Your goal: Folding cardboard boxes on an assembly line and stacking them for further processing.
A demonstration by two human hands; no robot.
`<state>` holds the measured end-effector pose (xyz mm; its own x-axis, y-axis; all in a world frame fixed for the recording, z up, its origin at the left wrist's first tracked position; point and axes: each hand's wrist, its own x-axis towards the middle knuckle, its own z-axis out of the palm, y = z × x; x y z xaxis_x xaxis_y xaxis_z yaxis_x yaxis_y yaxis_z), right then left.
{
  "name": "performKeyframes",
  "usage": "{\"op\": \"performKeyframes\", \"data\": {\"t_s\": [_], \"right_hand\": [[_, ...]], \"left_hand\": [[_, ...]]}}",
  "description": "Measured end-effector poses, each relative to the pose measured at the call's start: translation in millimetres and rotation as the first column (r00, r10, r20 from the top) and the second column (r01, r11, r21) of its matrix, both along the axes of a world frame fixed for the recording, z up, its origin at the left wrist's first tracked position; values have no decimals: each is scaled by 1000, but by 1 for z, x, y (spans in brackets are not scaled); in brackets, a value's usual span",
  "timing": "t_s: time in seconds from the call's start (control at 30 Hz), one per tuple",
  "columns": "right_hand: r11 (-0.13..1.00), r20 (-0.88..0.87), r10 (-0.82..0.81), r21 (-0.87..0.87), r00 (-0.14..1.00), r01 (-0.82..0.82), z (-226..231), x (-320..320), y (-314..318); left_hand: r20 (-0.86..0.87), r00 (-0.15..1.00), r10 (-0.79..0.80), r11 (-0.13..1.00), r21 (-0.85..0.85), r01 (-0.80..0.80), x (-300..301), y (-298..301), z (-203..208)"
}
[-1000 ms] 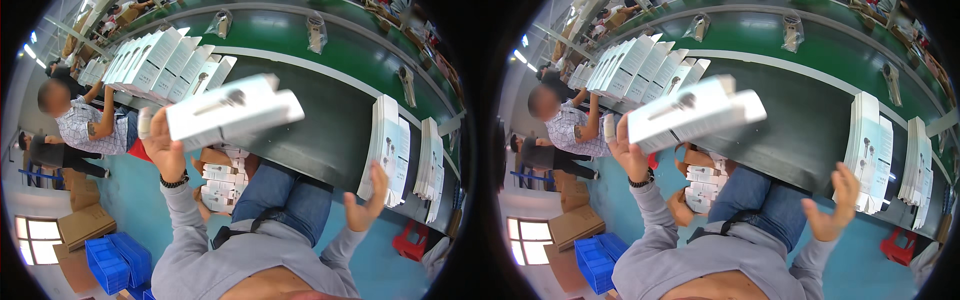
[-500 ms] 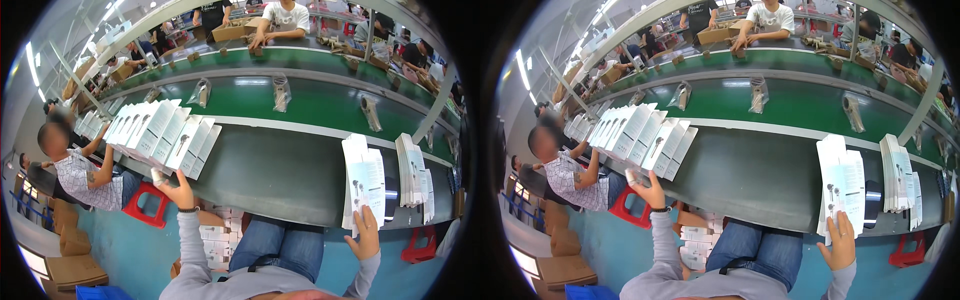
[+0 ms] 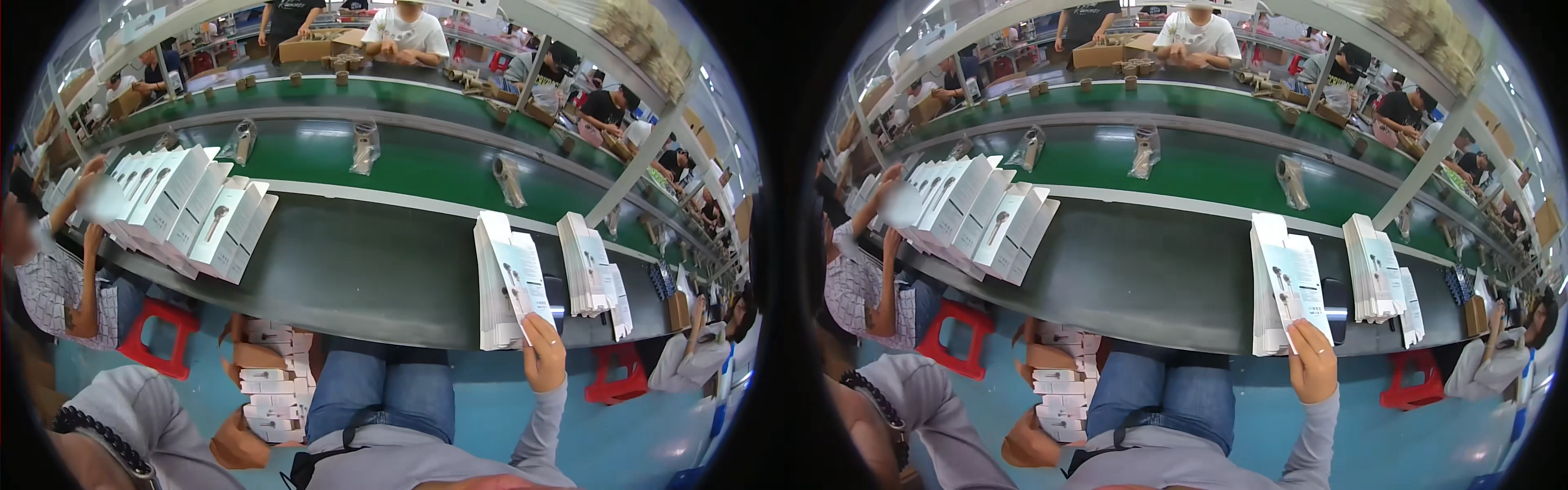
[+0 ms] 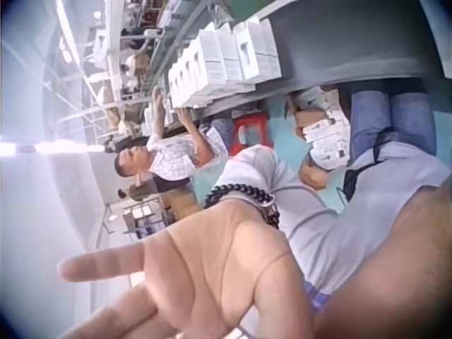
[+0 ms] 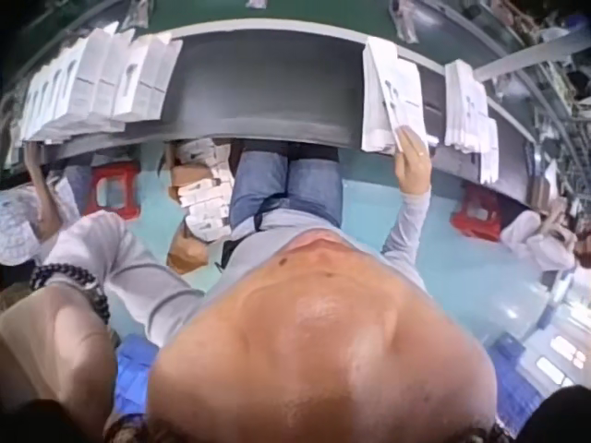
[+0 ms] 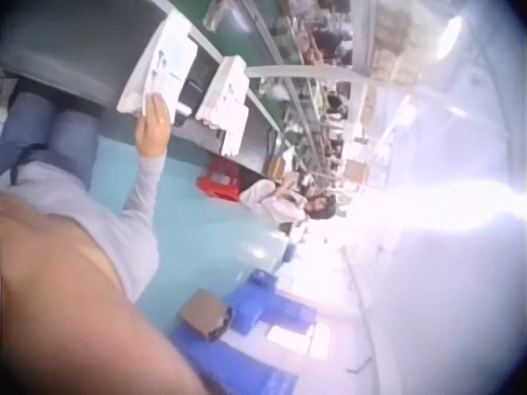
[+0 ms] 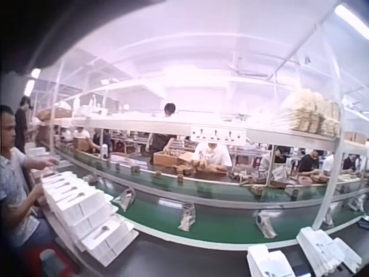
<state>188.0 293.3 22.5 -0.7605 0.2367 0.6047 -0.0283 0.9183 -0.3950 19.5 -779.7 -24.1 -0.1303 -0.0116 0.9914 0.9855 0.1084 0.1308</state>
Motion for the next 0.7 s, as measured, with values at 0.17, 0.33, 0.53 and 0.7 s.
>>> {"op": "performKeyframes", "data": {"t_s": [0.17,0.33,0.53,0.7], "right_hand": [[988,3,53,146,999,-52,23,-20,-45],[898,-286,-100,387,953,211,44,7,-28],[953,-557,-87,195,826,232,58,3,-61],[924,-456,-137,-379,879,-53,24,-17,-112]], "left_hand": [[93,995,30,1000,5,-30,51,317,-6],[97,988,-119,969,-207,137,-7,599,123],[280,946,-161,875,-404,268,30,654,128],[331,940,-82,780,-565,267,24,755,149]]}}
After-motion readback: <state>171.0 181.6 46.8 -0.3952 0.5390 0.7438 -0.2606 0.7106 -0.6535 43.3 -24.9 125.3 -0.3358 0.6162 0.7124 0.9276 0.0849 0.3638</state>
